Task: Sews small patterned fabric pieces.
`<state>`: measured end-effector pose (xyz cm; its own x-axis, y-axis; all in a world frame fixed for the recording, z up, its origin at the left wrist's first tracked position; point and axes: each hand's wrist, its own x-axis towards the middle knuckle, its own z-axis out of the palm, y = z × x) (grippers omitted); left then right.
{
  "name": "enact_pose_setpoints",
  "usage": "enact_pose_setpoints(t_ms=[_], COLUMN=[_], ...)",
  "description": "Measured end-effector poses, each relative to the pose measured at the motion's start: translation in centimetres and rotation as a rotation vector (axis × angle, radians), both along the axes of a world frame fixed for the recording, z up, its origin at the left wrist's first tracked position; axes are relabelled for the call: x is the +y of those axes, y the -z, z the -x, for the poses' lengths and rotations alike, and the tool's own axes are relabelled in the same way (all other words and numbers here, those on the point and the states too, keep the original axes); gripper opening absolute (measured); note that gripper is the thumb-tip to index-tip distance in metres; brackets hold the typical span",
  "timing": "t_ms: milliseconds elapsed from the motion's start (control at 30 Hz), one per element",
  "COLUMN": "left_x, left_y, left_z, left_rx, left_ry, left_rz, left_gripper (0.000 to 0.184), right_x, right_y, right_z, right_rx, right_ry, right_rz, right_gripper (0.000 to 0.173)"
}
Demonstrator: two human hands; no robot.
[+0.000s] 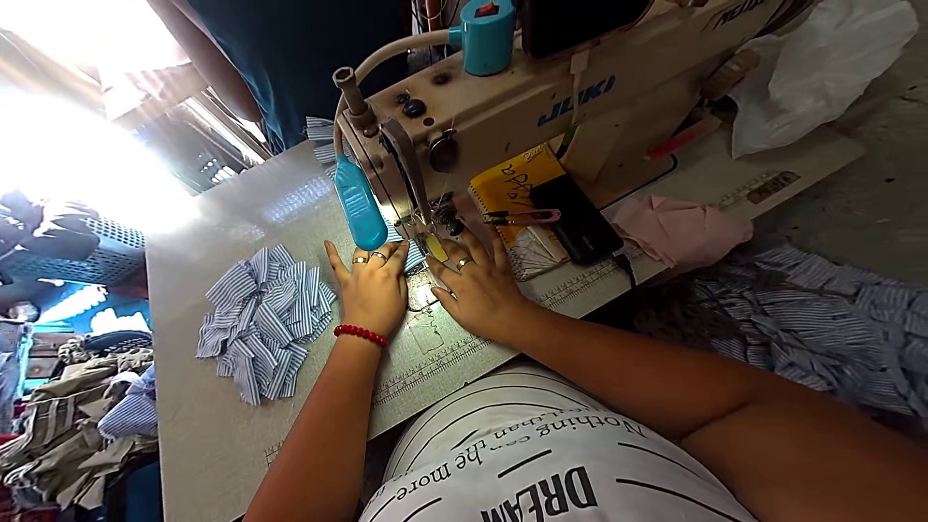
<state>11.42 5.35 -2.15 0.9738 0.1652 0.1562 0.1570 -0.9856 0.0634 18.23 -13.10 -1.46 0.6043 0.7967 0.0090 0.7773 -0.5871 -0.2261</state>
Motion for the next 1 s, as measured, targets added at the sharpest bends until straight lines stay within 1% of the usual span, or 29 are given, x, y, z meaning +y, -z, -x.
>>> enact_pose_setpoints(t_ms=[267,467,567,633,667,700,733,800,833,867,933,1000], left_x=[0.0,-0.3,-0.2,0.4,0.9,1.5,2.1,3.1,3.5,3.7,4.0,4.3], left_y=[0.1,0.7,0.3,-0.1,-0.1,-0.3,-0.5,-0.9,-1.1,-1.5,-2.2,-2.6], left_z=[-0.4,0.3,1.2,0.9,0.4,-0.3,-0.9,-2.0,-2.3,-2.3,-1.9,-0.6], left_rx=[-0.012,-0.057,-0.195,-0.318,-0.318,-0.245,-0.127,0.094,0.163,0.196,0.187,0.054], left_ry=[-0.066,-0.15,-0.153,-0.076,-0.018,0.032,0.051,-0.016,-0.07,-0.114,-0.15,-0.161], left_rz=[-0.003,0.041,0.089,0.11,0.121,0.124,0.105,0.024,0.002,-0.006,0.037,0.113], left_gripper=[0.044,0.044,0.036,0.033,0.035,0.038,0.04,0.043,0.045,0.045,0.047,0.044], right_x=[-0.2,-0.3,-0.4,-0.4,-0.4,-0.4,-0.4,-0.5,-0.5,-0.5,-0.4,-0.5], right_y=[0.3,0.9,1.4,1.6,1.7,1.7,1.7,1.8,1.8,1.8,1.7,1.8], right_z=[0.0,-0.1,-0.2,-0.2,-0.2,-0.2,-0.2,-0.2,-0.2,-0.2,-0.2,-0.2], right_rx=[-0.006,-0.047,-0.086,-0.107,-0.114,-0.121,-0.125,-0.138,-0.139,-0.141,-0.136,-0.13], right_ry=[-0.02,-0.035,-0.059,-0.078,-0.086,-0.092,-0.094,-0.088,-0.085,-0.081,-0.078,-0.088], right_rz=[-0.051,-0.156,-0.242,-0.277,-0.29,-0.302,-0.309,-0.311,-0.307,-0.304,-0.303,-0.32], right_gripper=[0.051,0.045,0.04,0.038,0.037,0.037,0.037,0.037,0.037,0.037,0.037,0.037])
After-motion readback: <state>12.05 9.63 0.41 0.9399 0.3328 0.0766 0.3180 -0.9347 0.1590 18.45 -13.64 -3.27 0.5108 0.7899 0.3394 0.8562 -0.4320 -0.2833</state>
